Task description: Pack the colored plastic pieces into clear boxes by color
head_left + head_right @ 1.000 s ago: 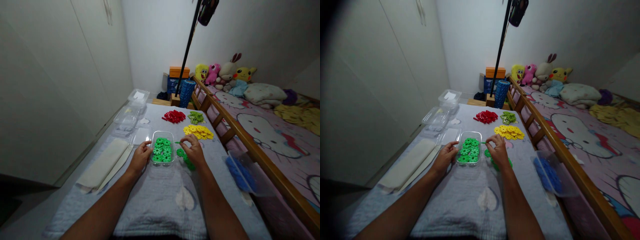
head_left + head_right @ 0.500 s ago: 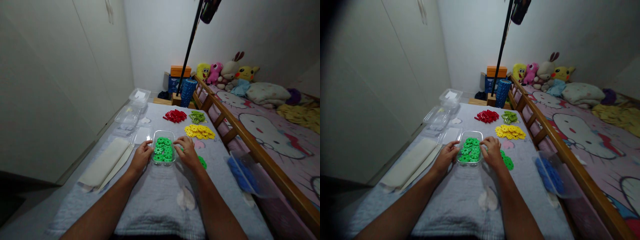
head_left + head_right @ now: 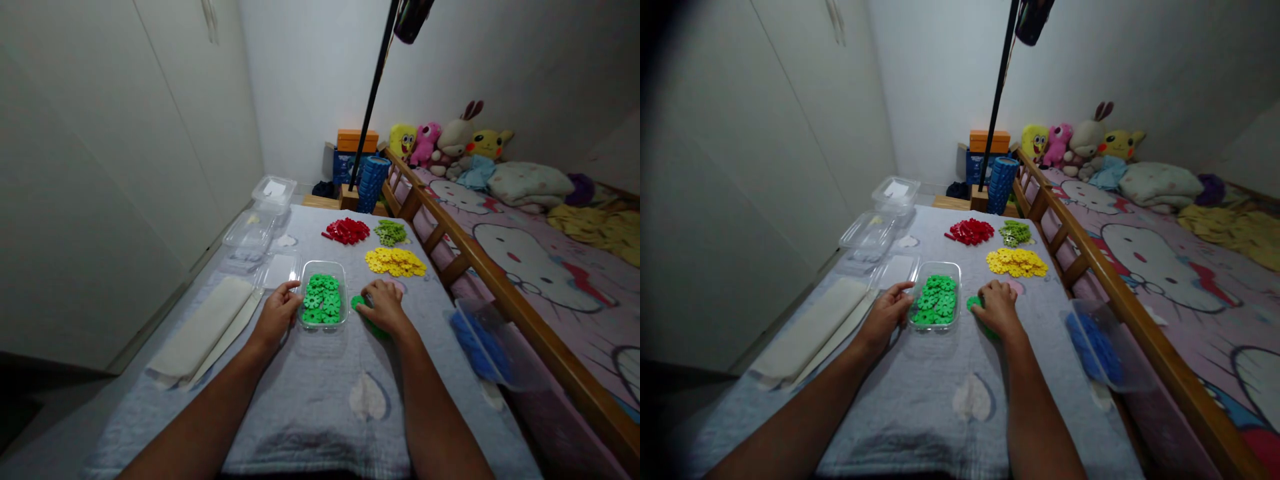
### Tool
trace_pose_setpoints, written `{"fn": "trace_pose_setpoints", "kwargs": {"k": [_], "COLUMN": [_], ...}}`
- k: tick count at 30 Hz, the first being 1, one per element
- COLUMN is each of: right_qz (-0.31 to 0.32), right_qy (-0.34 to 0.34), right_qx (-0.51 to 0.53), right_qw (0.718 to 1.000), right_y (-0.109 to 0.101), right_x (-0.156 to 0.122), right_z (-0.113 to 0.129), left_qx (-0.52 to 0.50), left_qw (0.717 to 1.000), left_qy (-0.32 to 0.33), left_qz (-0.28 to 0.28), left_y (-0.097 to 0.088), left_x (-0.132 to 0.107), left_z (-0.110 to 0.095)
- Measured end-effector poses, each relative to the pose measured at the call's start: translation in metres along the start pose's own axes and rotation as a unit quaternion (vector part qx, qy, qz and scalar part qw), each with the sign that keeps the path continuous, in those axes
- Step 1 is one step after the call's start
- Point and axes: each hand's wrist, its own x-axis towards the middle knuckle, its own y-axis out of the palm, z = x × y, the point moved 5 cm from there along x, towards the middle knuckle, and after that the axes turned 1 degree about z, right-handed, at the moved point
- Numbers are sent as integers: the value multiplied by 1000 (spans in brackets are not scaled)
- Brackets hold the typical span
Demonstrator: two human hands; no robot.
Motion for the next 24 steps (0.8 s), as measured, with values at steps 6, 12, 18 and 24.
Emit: {"fn": "trace_pose_setpoints", "kwargs": {"k": [6, 12, 18, 24], "right_qz": [3, -66, -185, -230], "right_qy": [2, -22, -66, -107], "right_qx": [53, 241, 342, 291], "right_qw": [999, 968, 919, 922], "right_y": [2, -7, -27, -29], "right_x": [3, 5, -1, -9], "right_z": [-1, -4, 16, 45], "left_qx": [-4, -1, -3, 1], "left_qw": [1000, 1000, 1000, 1000], "left_qy": [-2, -5, -4, -6], "left_qz": [3, 3, 4, 5], "left_y": [0, 0, 1, 0], "left_x": [0, -1, 0, 0], "left_z": [-1, -2, -2, -1]}}
